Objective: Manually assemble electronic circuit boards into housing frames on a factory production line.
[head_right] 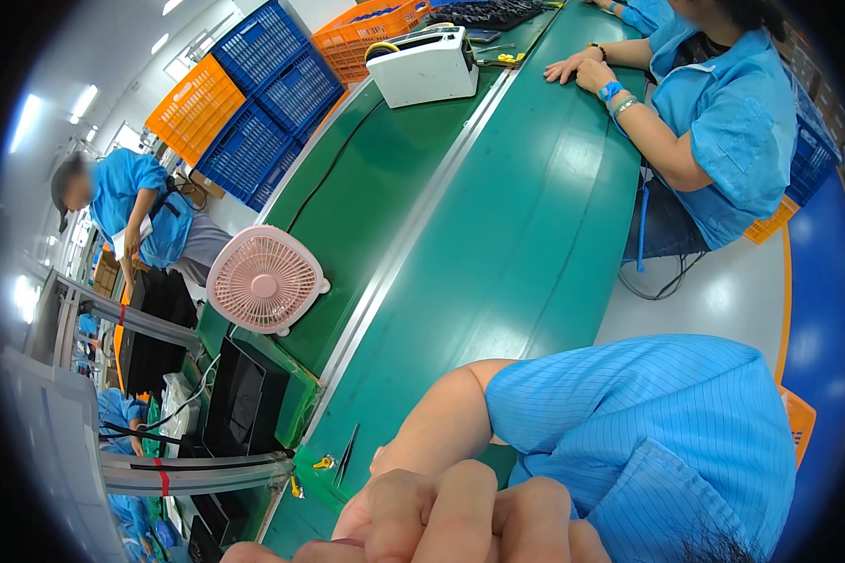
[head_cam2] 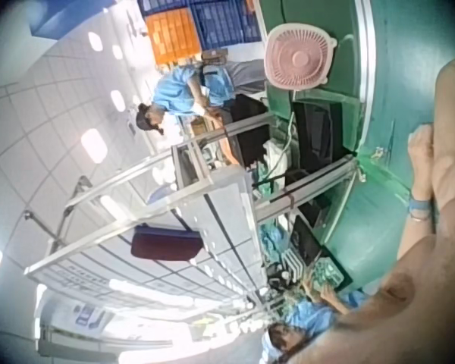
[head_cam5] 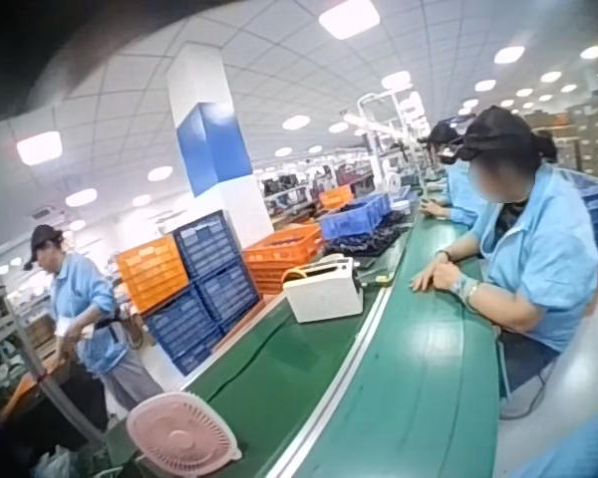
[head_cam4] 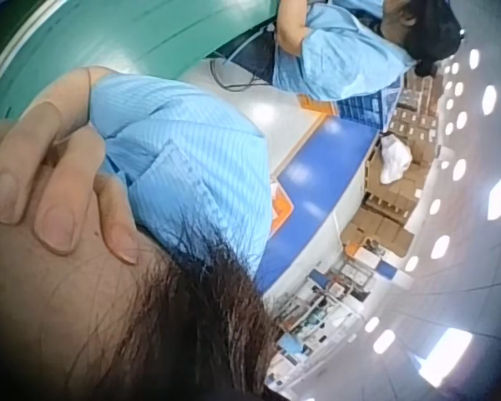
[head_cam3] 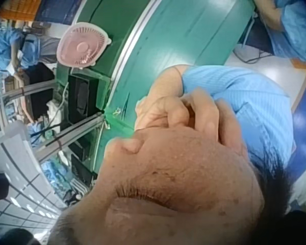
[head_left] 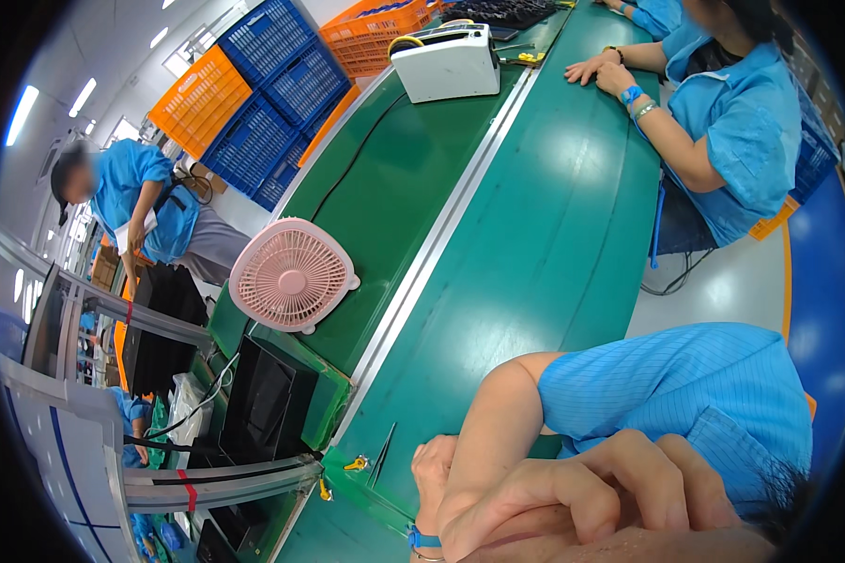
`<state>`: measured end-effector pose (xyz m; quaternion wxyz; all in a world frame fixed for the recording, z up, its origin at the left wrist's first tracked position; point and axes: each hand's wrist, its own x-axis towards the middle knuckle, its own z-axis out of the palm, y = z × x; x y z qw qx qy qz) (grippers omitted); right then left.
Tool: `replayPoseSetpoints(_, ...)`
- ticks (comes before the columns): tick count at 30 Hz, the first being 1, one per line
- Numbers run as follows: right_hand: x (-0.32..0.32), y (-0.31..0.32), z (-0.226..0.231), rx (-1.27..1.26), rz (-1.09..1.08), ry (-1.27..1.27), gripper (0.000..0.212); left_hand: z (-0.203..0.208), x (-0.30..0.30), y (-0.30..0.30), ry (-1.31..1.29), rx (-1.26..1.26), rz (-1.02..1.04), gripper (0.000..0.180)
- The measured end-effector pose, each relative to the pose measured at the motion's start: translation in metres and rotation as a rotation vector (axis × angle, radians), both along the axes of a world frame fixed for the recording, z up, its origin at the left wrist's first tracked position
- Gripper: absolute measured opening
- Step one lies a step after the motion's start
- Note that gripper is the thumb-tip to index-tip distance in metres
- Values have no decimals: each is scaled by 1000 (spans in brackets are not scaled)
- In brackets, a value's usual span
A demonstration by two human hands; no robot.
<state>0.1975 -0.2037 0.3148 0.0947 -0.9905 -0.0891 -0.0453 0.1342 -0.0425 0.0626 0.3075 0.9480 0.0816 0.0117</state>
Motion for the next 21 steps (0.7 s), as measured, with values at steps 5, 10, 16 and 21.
replayPoseSetpoints(5, 8, -6, -1, -38, 12, -22, 59, 16, 10, -10, 47, -2, -4, 3)
replayPoseSetpoints(10, 5, -9, -28, 204, -105, -80, 59, 30, 17, -20, 4, -69, 19, 7)
replayPoseSetpoints(16, 1, -9, -41, 366, -125, 83, 61, 37, 21, -24, -39, -110, 34, 9)
replayPoseSetpoints(21, -3, -4, -43, 328, -106, 101, 62, 33, 17, -20, -52, -114, 32, 8)
